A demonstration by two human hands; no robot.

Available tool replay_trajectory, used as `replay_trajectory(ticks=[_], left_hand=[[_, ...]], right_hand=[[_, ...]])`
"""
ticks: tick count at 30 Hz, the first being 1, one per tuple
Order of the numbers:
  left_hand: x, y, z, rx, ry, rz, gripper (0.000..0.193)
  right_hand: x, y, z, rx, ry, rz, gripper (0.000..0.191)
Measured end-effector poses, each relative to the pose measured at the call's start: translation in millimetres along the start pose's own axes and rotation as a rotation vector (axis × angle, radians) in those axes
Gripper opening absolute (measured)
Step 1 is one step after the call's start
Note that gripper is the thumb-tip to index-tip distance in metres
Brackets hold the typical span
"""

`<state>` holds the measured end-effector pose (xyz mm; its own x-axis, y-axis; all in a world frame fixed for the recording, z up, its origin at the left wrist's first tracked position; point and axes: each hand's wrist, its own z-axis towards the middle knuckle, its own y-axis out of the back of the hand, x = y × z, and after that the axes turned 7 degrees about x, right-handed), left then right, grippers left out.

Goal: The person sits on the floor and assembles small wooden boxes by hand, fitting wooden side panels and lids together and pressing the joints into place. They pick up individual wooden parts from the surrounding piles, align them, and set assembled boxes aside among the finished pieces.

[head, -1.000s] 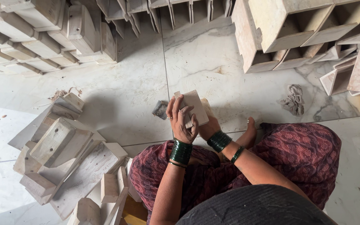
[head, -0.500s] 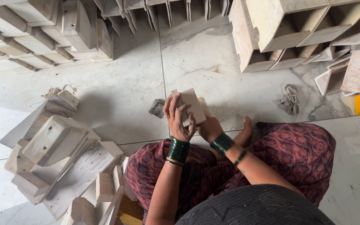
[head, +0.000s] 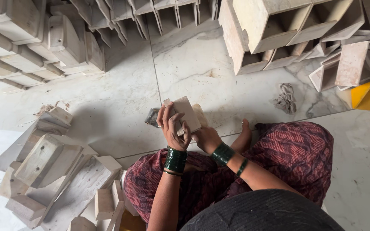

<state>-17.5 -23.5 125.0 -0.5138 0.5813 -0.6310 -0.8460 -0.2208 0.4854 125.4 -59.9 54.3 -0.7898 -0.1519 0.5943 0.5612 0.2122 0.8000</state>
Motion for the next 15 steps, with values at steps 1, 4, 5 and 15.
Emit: replay_trajectory(ticks=[1, 4, 5, 15], left_hand=[[0, 0, 0, 0.004, 0.008, 0.002, 0.023], [-2, 2, -1, 0.013, 0.022, 0.002, 0.022], [-2, 3, -1, 0.013, 0.023, 0.006, 0.021], [3, -5, 1, 0.003, 0.042, -0.005, 0.024]], right_hand=[[4, -1, 7, -0.018, 0.011, -0.021, 0.016], [16, -1, 17, -0.175, 0.053, -0.049, 0.026], [19, 1, 15, -0.134, 0.035, -0.079, 0.028], [10, -6, -5, -0.182, 0.155, -0.219, 0.054]])
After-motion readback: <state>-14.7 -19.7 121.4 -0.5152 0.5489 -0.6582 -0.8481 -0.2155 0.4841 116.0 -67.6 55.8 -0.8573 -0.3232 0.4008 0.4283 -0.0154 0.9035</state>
